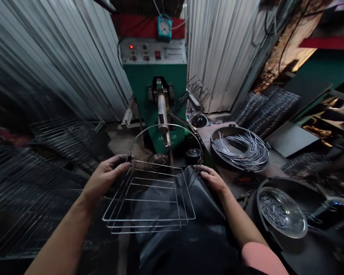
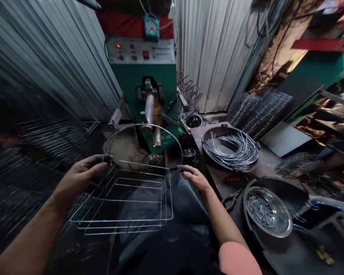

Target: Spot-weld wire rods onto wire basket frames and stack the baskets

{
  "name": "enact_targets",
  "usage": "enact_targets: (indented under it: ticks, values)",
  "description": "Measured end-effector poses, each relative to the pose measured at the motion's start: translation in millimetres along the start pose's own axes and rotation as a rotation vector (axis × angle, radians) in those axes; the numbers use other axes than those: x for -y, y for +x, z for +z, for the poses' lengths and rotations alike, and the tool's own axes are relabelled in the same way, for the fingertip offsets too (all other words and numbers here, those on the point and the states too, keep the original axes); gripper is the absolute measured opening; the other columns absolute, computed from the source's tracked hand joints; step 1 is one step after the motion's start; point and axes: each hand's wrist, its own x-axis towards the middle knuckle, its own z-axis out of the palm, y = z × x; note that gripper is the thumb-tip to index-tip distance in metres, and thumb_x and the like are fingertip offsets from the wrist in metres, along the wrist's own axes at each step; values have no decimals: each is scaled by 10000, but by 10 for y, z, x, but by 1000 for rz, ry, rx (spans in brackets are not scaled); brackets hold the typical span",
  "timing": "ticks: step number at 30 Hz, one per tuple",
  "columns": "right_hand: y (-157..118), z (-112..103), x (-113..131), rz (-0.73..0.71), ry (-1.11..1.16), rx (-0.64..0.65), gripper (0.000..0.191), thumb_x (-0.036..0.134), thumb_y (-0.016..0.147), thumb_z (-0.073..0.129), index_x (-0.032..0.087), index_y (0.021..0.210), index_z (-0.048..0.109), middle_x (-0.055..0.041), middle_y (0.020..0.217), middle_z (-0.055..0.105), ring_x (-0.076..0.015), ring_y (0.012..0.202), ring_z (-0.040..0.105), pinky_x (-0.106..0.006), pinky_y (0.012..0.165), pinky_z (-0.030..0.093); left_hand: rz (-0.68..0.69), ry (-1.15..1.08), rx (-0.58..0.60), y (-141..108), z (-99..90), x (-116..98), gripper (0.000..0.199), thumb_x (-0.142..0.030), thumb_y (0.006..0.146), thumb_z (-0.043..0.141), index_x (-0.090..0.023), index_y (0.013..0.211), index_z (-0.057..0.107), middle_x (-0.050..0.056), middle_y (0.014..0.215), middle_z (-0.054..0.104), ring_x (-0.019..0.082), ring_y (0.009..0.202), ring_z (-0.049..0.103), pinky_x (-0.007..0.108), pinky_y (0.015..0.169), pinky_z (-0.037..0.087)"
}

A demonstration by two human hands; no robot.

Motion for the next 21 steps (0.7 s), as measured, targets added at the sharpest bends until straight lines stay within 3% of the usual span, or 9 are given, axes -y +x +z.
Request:
enact_targets:
  ticks: [3,7,11,13,16,18,21]
  values:
    - [-104,137,180,-62,-92,114,265,398,677,694,178,824,712,-46,857,658,-176,787,564,-294,759,415,-41,-237,116,21,69,157,359,-464,754,509,-204,982,607,47,960,702,241,916,635,332,837,501]
    - [-216,414,324,-67,-154,159,208,377,716,652,171,709,674,-5,691,610,-144,670,525,-267,687,402,-131,-194,253,103,61,361,348,-406,782,470,-180,1020,588,61,1040,688,232,1004,611,335,914,454]
    - [-195,755,346,-125,-348,184,172,333,754,609,171,715,652,10,667,594,-139,665,520,-249,653,384,-208,92,6,-53,47,458,443,-374,748,493,-100,1091,555,156,1178,612,286,1124,541,391,979,393]
    - [-135,891,323,-136,-397,158,169,319,769,582,171,712,640,14,652,590,-140,656,522,-245,637,381,-122,140,-29,-268,151,396,450,-422,760,482,-113,1072,583,142,1148,632,283,1100,558,399,970,401]
    - [-32,1064,288,-134,-408,122,182,323,782,547,171,725,629,16,652,594,-141,655,530,-243,633,396,16,6,191,-583,477,180,428,-467,794,469,-168,1065,610,75,1074,674,231,1007,610,340,901,457]
    - [21,1179,285,-151,-432,126,190,329,784,539,168,738,628,10,679,613,-144,679,545,-244,651,411,50,-88,273,-693,719,27,366,-416,793,496,-178,1045,614,60,1042,683,211,958,623,310,856,473]
    - [66,1248,336,-185,-484,145,230,352,806,507,164,799,640,-16,760,653,-160,743,586,-254,696,441,46,-186,223,-694,938,-110,238,-342,795,489,-166,899,612,54,899,689,190,833,626,288,773,477]
